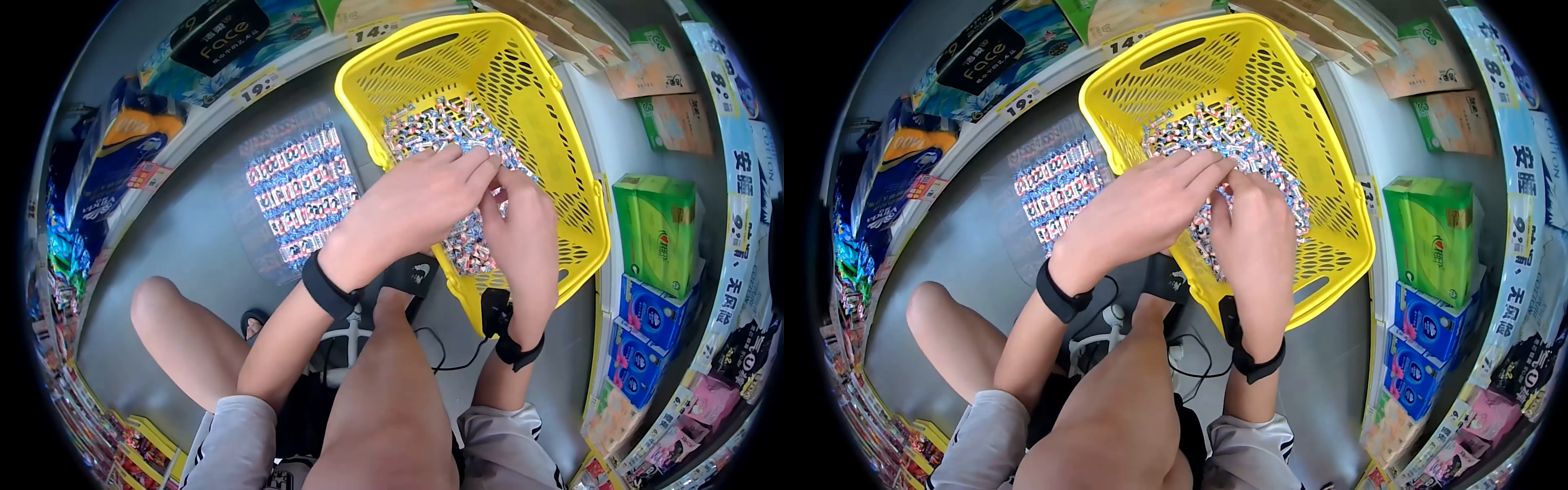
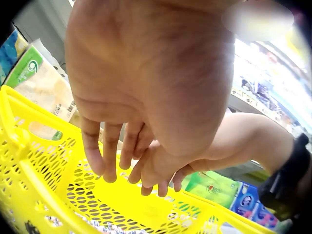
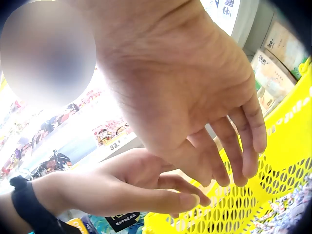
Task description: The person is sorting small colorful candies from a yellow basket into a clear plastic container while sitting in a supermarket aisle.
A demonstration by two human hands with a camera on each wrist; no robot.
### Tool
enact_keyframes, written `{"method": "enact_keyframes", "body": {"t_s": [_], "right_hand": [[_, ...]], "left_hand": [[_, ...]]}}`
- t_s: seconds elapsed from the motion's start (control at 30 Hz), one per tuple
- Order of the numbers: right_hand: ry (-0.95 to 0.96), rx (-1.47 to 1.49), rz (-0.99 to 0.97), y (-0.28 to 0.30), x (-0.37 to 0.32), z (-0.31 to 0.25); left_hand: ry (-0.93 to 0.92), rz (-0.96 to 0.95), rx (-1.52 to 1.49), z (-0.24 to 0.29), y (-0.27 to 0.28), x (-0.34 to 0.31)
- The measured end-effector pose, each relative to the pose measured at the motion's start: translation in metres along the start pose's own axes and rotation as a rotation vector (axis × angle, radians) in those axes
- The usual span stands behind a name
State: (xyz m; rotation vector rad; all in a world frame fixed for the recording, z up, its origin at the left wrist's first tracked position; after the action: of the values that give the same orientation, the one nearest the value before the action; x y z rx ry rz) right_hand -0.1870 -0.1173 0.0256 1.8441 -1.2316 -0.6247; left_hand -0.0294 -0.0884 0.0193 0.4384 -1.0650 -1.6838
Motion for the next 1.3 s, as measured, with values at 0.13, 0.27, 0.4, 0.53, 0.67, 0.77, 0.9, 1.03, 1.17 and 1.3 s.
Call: {"method": "enact_keyframes", "body": {"t_s": [0.13, 0.27, 0.4, 0.53, 0.67, 0.77, 0.9, 1.03, 1.17, 1.3], "right_hand": [[-0.133, -0.04, -0.058, 0.003, 0.001, 0.04], [-0.271, -0.101, -0.104, 0.004, 0.003, 0.068], [-0.362, -0.113, -0.156, -0.004, 0.003, 0.094], [-0.393, -0.109, -0.212, -0.023, 0.003, 0.124], [-0.459, -0.189, -0.362, -0.038, 0.0, 0.143], [-0.444, -0.113, -0.312, -0.05, -0.005, 0.159], [-0.559, -0.146, -0.535, -0.059, -0.006, 0.179], [-0.569, -0.142, -0.558, -0.073, -0.013, 0.198], [-0.545, 0.042, -0.548, -0.086, -0.018, 0.212], [-0.395, 0.003, -0.583, -0.101, -0.026, 0.223]], "left_hand": [[-0.017, 0.046, 0.036, 0.009, -0.029, 0.016], [0.015, -0.104, 0.146, 0.013, -0.055, 0.03], [-0.027, -0.254, 0.245, 0.017, -0.07, 0.049], [-0.186, -0.178, 0.164, 0.01, -0.09, 0.067], [-0.118, -0.365, 0.134, 0.007, -0.112, 0.094], [-0.124, -0.43, 0.154, 0.009, -0.124, 0.106], [-0.173, -0.417, 0.185, 0.005, -0.151, 0.12], [-0.151, -0.501, 0.236, -0.002, -0.167, 0.132], [-0.118, -0.599, 0.233, -0.011, -0.174, 0.135], [-0.06, -0.683, 0.197, -0.022, -0.184, 0.129]]}}
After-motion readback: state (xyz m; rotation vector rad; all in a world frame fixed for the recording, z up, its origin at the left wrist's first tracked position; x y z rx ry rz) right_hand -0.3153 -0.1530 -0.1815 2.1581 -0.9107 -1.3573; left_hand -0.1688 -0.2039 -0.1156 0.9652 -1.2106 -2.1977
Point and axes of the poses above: each hand's wrist, its own x-axis towards the middle knuckle, its own y-axis out of the back of the hand, z = x × y, the point moved 2 cm from there along x, towards the middle knuckle
